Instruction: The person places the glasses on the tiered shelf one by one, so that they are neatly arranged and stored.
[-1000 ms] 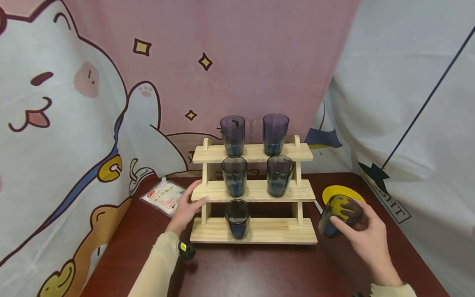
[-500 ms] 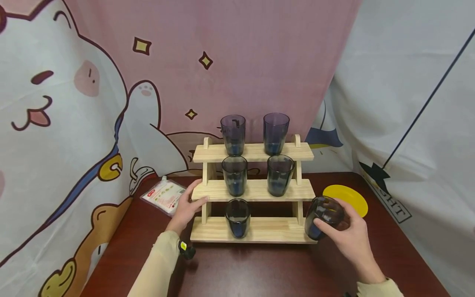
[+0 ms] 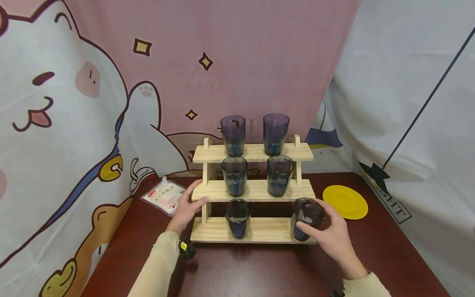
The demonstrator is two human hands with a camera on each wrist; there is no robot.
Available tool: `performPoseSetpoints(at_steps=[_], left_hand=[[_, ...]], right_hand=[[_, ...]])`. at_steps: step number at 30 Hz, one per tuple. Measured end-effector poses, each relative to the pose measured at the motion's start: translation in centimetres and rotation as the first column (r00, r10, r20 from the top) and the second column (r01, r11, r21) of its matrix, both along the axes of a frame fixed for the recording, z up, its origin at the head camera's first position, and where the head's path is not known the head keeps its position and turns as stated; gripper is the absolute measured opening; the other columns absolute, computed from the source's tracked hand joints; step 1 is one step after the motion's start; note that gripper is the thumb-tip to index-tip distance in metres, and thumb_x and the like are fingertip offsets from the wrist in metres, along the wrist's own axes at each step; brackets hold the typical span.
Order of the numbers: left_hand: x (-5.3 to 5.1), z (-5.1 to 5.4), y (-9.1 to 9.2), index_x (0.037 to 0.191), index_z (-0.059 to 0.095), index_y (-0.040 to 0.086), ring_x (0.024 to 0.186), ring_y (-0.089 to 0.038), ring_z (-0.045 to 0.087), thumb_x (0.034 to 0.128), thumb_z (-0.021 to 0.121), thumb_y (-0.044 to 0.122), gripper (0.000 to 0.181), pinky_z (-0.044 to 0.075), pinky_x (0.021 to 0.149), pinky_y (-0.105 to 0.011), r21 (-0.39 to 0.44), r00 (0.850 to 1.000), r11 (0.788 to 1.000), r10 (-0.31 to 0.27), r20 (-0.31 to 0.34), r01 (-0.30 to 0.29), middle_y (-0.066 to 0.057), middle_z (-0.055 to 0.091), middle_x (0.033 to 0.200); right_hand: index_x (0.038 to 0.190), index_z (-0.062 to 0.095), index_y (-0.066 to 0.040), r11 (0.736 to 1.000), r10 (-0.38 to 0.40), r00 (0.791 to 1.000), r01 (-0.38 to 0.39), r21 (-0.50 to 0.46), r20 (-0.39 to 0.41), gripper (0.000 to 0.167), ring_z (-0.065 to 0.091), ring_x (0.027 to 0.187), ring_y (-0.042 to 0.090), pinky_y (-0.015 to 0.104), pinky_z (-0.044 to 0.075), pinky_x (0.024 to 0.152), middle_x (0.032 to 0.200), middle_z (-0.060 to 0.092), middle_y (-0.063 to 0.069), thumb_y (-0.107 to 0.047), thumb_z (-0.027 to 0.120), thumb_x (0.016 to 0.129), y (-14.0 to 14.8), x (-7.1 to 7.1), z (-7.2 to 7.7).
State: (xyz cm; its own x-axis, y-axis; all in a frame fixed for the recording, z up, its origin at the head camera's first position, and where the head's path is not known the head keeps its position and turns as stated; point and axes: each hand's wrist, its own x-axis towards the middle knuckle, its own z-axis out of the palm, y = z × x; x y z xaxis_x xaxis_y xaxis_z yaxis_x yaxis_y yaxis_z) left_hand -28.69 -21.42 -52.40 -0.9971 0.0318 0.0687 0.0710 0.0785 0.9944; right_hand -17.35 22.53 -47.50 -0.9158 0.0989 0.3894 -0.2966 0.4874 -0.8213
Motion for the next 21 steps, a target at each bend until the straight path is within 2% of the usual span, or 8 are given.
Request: performPoseSetpoints(at_steps=[9, 15, 21], left_hand=[[-0.1, 0.0, -0.1, 0.154, 0.051, 0.039, 0.111, -0.026, 0.068, 0.0952, 0.081, 0.017, 0.070, 0.059, 0.093, -0.049, -0.001, 1.000, 1.000, -0.001, 0.004, 0.001, -0.016, 0.056, 0.146], [0.0, 0.0, -0.1, 0.155, 0.050, 0.038, 0.111, -0.026, 0.068, 0.0950, 0.081, 0.020, 0.070, 0.059, 0.091, -0.048, -0.023, 1.000, 1.000, 0.003, 0.009, -0.003, -0.015, 0.057, 0.146], [0.0, 0.0, 0.0, 0.155, 0.050, 0.038, 0.112, -0.026, 0.067, 0.0951, 0.081, 0.020, 0.070, 0.060, 0.091, -0.048, -0.020, 1.000, 1.000, 0.001, 0.013, -0.001, -0.015, 0.057, 0.146]], right_hand=[[0.138, 0.065, -0.017, 0.995, 0.095, 0.995, -0.095, -0.026, -0.003, 0.069, 0.066, 0.101, 0.013, 0.017, 0.055, 0.083, 0.123, 0.071, 0.006, -0.019, 0.097, 0.077, -1.5, -1.1, -0.7], [0.139, 0.064, -0.017, 0.997, 0.080, 0.996, -0.081, 0.018, 0.042, 0.070, 0.064, 0.103, 0.009, 0.023, 0.055, 0.083, 0.122, 0.071, 0.003, -0.027, 0.097, 0.078, -2.3, -1.6, -0.9], [0.140, 0.063, -0.016, 0.995, 0.095, 0.993, -0.097, 0.020, 0.071, 0.073, 0.064, 0.105, 0.013, 0.032, 0.056, 0.084, 0.123, 0.071, 0.002, -0.030, 0.097, 0.077, -3.0, -2.0, -1.2]])
